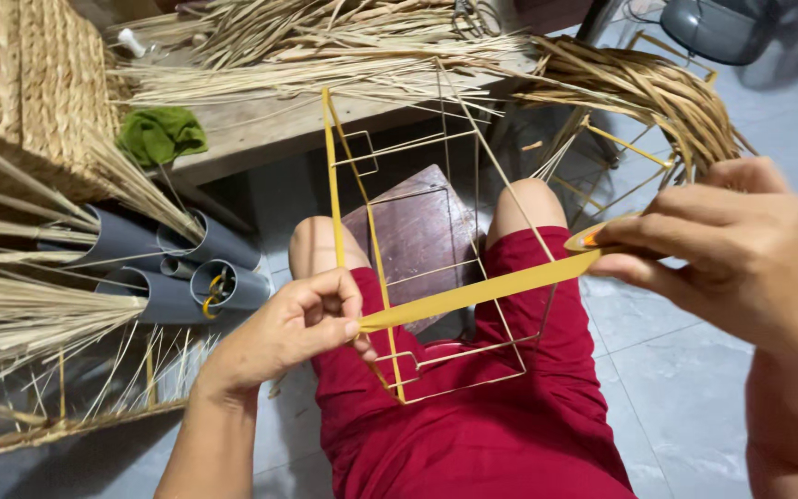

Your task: The person sits on the floor with a rectangular bamboo frame across their lap and wraps yellow tape around its edges, pressing the tape down along the frame members. They use scissors to cut the tape and continue wrapping and securing other edges of the frame.

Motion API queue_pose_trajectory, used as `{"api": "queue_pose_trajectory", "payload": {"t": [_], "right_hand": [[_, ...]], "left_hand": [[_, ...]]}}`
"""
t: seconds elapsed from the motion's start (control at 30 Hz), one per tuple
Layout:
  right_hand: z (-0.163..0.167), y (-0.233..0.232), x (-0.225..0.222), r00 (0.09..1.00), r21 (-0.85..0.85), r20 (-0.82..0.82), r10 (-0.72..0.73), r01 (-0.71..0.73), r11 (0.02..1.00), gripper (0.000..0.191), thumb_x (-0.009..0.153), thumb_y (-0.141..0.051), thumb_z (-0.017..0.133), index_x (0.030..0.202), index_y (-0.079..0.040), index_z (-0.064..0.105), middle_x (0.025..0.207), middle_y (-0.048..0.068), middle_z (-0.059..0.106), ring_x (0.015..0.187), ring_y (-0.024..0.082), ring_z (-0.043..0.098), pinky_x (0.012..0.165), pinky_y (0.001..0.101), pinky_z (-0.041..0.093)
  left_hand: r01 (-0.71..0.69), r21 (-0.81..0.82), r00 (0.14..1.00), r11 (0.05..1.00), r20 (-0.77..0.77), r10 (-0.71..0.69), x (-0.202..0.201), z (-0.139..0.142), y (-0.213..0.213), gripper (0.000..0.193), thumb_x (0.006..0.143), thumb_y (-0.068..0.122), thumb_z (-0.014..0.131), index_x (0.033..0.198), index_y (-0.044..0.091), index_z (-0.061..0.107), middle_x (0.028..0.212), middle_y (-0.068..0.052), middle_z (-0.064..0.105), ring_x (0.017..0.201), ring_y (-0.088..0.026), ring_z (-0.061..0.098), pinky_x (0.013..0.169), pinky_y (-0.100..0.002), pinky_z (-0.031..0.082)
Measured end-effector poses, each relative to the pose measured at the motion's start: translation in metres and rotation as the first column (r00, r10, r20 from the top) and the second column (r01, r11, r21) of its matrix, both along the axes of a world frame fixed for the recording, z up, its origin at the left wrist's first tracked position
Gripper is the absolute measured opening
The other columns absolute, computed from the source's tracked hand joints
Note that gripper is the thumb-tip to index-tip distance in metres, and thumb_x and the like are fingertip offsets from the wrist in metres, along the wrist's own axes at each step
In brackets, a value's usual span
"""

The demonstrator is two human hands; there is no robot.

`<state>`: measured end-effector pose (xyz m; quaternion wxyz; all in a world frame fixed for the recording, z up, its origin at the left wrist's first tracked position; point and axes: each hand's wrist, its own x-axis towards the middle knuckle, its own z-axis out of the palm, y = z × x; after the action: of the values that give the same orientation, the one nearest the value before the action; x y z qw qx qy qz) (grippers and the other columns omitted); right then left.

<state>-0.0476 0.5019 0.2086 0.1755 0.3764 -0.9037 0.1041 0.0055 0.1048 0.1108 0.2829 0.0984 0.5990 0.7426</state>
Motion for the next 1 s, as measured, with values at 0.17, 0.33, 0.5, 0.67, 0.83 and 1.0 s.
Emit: {"api": "queue_pose_trajectory", "payload": {"t": [0.17, 0.33, 0.5, 0.67, 0.83, 1.0], "right_hand": [[-0.022, 0.010, -0.001, 1.000, -0.095, 0.018, 0.018, -0.016, 0.995, 0.029, 0.076, -0.043, 0.082, 0.096, -0.022, 0.078, 0.068, -0.010, 0.059, 0.062, 0.011, 0.051, 0.077, 0.0322, 0.035], [-0.035, 0.014, -0.003, 0.998, -0.117, 0.061, -0.023, 0.030, 0.993, 0.030, 0.071, -0.041, 0.083, 0.091, -0.020, 0.079, 0.064, -0.008, 0.057, 0.058, 0.013, 0.048, 0.072, 0.0326, 0.034], [-0.050, 0.007, -0.006, 0.993, -0.195, 0.114, -0.028, 0.050, 0.980, 0.037, 0.077, -0.037, 0.082, 0.108, -0.018, 0.076, 0.073, -0.008, 0.062, 0.064, 0.012, 0.053, 0.075, 0.0308, 0.036], [-0.059, 0.002, -0.001, 0.992, -0.264, 0.067, 0.106, -0.085, 0.961, 0.041, 0.082, -0.014, 0.074, 0.123, -0.016, 0.071, 0.104, 0.006, 0.068, 0.083, 0.022, 0.060, 0.076, 0.0346, 0.041], [-0.070, -0.006, 0.008, 0.967, -0.292, 0.072, 0.245, -0.215, 0.932, 0.046, 0.079, 0.005, 0.067, 0.118, -0.019, 0.075, 0.116, 0.010, 0.068, 0.086, 0.020, 0.064, 0.073, 0.0371, 0.048], [-0.078, -0.007, 0.016, 0.913, -0.504, 0.342, 0.224, -0.023, 0.863, 0.035, 0.081, -0.005, 0.075, 0.115, -0.013, 0.076, 0.120, 0.010, 0.062, 0.087, 0.014, 0.065, 0.078, 0.0282, 0.055]], "left_hand": [[-0.014, -0.038, 0.999, 0.999, 0.036, 0.016, -0.001, 0.000, 0.005, 0.011, 0.090, 0.012, 0.066, 0.094, 0.004, 0.060, 0.087, -0.003, 0.068, 0.084, -0.014, 0.073, 0.081, -0.030, 0.059], [-0.045, -0.050, 0.998, 0.998, 0.035, 0.047, 0.001, 0.003, 0.008, 0.013, 0.091, 0.013, 0.068, 0.096, 0.004, 0.060, 0.088, -0.006, 0.071, 0.085, -0.015, 0.074, 0.081, -0.030, 0.059], [-0.093, -0.060, 0.995, 0.994, 0.016, 0.094, 0.003, 0.007, 0.017, 0.017, 0.091, 0.010, 0.067, 0.107, 0.005, 0.061, 0.091, -0.007, 0.071, 0.086, -0.016, 0.074, 0.083, -0.031, 0.060], [-0.148, 0.007, 0.978, 0.989, -0.146, 0.148, 0.010, 0.011, 0.026, 0.029, 0.094, 0.003, 0.062, 0.122, 0.004, 0.059, 0.107, -0.004, 0.067, 0.097, -0.013, 0.069, 0.089, -0.031, 0.060], [-0.136, -0.146, 0.977, 0.980, -0.181, 0.109, 0.021, 0.020, 0.027, 0.022, 0.099, 0.004, 0.058, 0.118, -0.001, 0.068, 0.104, -0.005, 0.070, 0.092, -0.013, 0.070, 0.085, -0.028, 0.057], [-0.201, -0.178, 0.961, 0.963, -0.225, 0.159, 0.027, 0.034, 0.031, 0.022, 0.099, 0.011, 0.059, 0.117, 0.002, 0.070, 0.102, -0.002, 0.072, 0.095, -0.009, 0.069, 0.088, -0.026, 0.057]]}}
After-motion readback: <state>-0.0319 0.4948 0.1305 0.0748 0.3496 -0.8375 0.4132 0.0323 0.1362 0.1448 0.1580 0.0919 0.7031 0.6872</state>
